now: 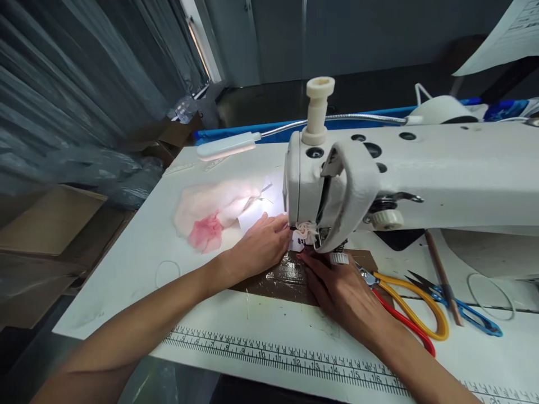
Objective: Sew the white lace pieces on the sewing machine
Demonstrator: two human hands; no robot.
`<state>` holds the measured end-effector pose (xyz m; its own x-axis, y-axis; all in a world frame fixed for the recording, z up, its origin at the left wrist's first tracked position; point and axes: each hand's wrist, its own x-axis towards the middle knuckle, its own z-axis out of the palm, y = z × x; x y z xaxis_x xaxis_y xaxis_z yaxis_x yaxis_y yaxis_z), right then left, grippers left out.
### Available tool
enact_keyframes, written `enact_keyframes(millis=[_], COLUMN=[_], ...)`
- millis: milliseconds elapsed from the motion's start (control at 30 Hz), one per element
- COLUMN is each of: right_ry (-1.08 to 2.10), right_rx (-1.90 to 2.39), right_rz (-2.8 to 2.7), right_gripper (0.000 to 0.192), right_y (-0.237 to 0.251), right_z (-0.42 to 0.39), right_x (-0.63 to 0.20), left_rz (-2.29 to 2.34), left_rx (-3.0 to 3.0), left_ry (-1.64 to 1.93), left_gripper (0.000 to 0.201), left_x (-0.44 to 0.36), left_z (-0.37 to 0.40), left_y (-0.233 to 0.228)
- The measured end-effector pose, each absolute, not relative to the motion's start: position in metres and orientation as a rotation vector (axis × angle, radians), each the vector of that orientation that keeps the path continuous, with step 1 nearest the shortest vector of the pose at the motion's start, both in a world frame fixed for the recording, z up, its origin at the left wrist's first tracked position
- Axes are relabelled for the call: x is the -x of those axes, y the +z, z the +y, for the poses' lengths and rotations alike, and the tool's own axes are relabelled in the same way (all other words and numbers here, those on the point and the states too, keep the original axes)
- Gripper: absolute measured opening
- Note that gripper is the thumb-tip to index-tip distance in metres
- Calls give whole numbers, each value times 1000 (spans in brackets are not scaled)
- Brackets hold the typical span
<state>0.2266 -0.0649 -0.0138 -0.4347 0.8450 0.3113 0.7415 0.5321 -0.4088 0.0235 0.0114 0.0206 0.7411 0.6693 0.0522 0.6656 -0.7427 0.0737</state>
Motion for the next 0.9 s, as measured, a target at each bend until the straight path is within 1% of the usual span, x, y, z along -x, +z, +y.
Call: enact_keyframes(millis=[267, 567, 733, 867, 900], right_ry=[333, 318, 331, 181, 136], right_rx=[1313, 1222, 1240, 1199, 1181], right_rz=[-2240, -2304, -2292, -2199, -2154], right_gripper=[34, 33, 34, 34, 39], right_y=[-13, -1, 3, 1, -1], right_z=[-66, -59, -57, -79, -85], right_x=[-228, -231, -244, -263, -268], left_rz=[1024, 986, 1153, 1155, 1136], left_rx=[-2729, -2784, -2864, -3052, -3090], left_ry=[384, 425, 609, 614, 589], left_gripper=[27, 26, 34, 39, 41], left_x=[-15, -13, -19, -14, -9], left_z=[36, 54, 42, 15, 8], left_y=[15, 5, 2, 7, 9])
